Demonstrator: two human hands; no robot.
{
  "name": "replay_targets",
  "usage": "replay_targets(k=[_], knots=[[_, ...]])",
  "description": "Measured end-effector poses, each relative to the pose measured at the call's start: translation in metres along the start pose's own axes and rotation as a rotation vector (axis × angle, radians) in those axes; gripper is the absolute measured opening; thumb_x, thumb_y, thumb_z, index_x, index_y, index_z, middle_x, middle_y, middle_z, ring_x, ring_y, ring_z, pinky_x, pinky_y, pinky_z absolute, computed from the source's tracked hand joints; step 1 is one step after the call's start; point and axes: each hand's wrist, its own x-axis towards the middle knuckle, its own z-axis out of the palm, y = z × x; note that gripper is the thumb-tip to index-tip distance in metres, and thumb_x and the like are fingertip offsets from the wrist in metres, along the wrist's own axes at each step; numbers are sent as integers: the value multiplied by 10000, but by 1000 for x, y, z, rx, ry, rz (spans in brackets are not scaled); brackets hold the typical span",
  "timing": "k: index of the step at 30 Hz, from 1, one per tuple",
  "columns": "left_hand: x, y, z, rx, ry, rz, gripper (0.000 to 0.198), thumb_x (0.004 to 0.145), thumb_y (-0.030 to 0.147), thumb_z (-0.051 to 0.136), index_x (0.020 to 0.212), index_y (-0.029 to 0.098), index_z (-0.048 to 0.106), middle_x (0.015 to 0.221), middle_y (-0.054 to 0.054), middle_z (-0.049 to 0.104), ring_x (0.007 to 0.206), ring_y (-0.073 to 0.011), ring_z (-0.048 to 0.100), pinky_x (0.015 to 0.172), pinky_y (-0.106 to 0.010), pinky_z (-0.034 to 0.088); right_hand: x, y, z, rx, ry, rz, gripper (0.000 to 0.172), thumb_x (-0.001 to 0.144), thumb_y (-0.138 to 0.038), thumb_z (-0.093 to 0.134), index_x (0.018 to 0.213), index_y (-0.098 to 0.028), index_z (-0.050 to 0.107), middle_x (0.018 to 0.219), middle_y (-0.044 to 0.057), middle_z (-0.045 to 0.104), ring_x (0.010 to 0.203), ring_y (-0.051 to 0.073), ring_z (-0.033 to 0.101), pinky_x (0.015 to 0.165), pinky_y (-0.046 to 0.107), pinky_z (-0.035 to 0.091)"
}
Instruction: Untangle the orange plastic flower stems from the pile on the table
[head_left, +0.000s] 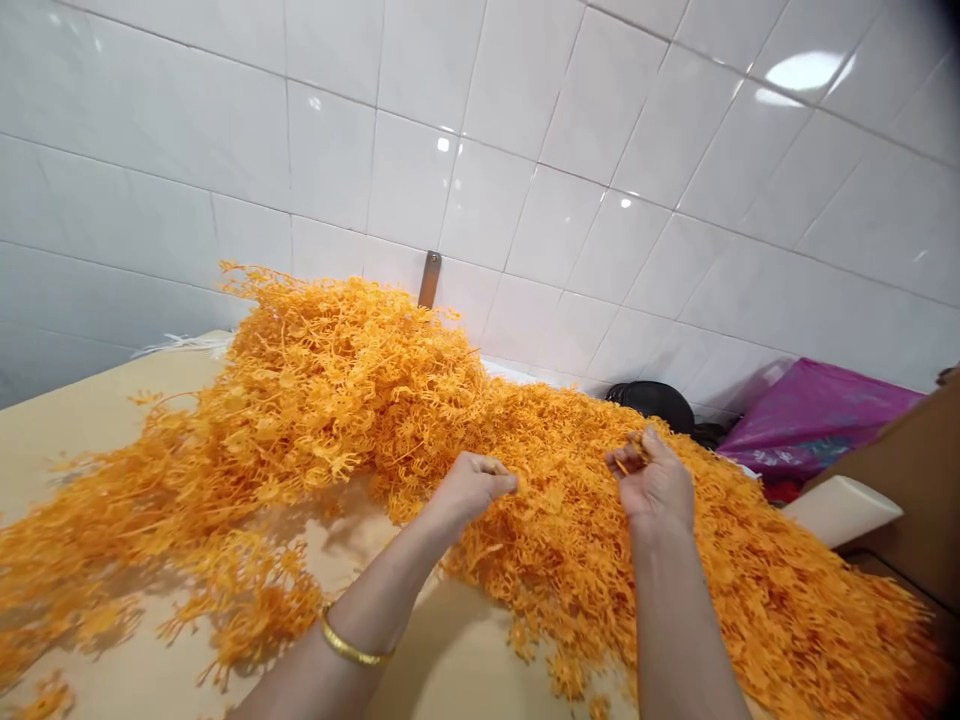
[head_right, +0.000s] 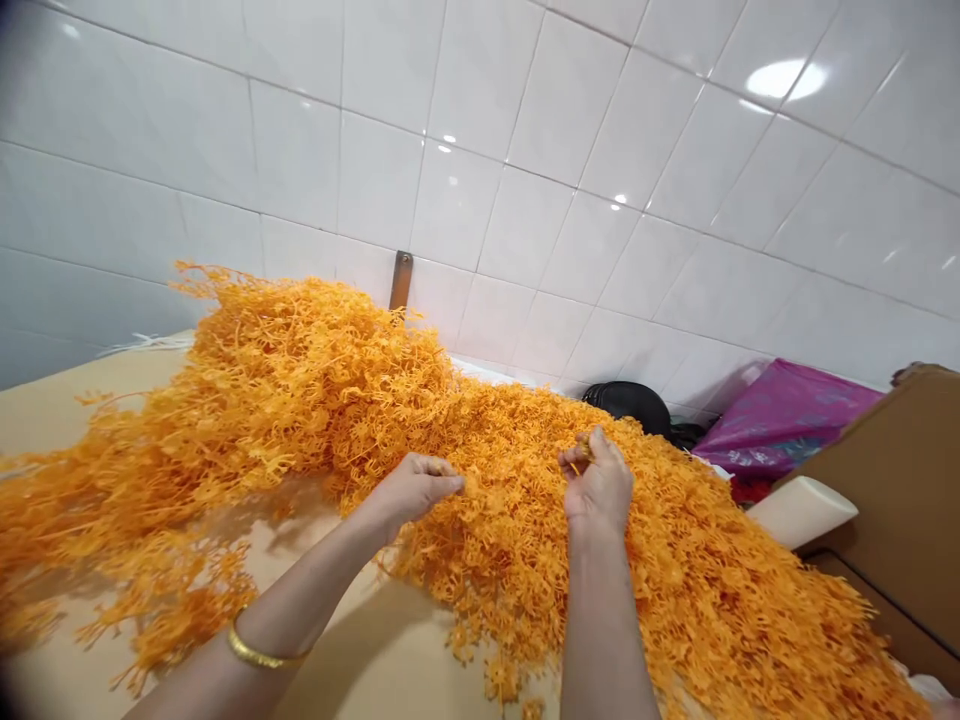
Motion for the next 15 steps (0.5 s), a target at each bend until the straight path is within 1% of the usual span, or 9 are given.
replay_targets(k=[2, 5, 8, 10, 12, 15], knots=[[1, 1, 0, -99, 58, 0, 204, 579, 353, 604, 557, 157, 553, 397, 65, 336, 391, -56, 241, 431, -221, 176, -4, -2, 1, -14, -42, 2, 266, 520, -278, 675, 633, -169, 461, 623, -56, 511, 451, 40, 429, 475, 207, 414], [1, 5, -2, -164, 135, 26, 209, 560, 350, 625, 572, 153, 554, 475, 41, 420, 465, -70, 329, 469, -216, 231, -11, 5, 8, -74, -136, 8, 275, 479, -232, 678, 652, -173, 472, 637, -39, 558, 447, 43, 440, 467, 198, 399], [2, 6, -4, -180, 200, 53, 183, 561, 313, 627, 577, 140, 570, 539, 18, 482, 516, -74, 359, 517, -220, 263, -14, 12, 12, -167, -239, 30, 320, 479, -207, 661, 766, -195, 520, 575, -50, 536, 443, 50, 426, 458, 185, 364], [3, 5, -4, -184, 210, 60, 169, 565, 296, 624, 583, 133, 581, 539, 14, 488, 518, -73, 367, 528, -224, 275, -16, 13, 13, -248, -324, 26, 305, 528, -271, 652, 806, -197, 552, 547, -60, 486, 442, 49, 396, 450, 183, 338], [4, 4, -2, -190, 195, 71, 161, 563, 281, 622, 565, 127, 576, 503, 19, 468, 497, -71, 372, 518, -226, 285, -21, 12, 15, -370, -429, -52, 268, 607, -371, 614, 798, -186, 583, 570, -46, 472, 465, 56, 387, 457, 192, 326], [5, 3, 2, -206, 153, 94, 147, 561, 257, 612, 536, 122, 557, 450, 32, 428, 441, -64, 359, 480, -223, 294, -31, 13, 20, -652, -615, -244, 280, 663, -428, 576, 783, -179, 618, 725, 13, 561, 630, 117, 480, 552, 231, 362]])
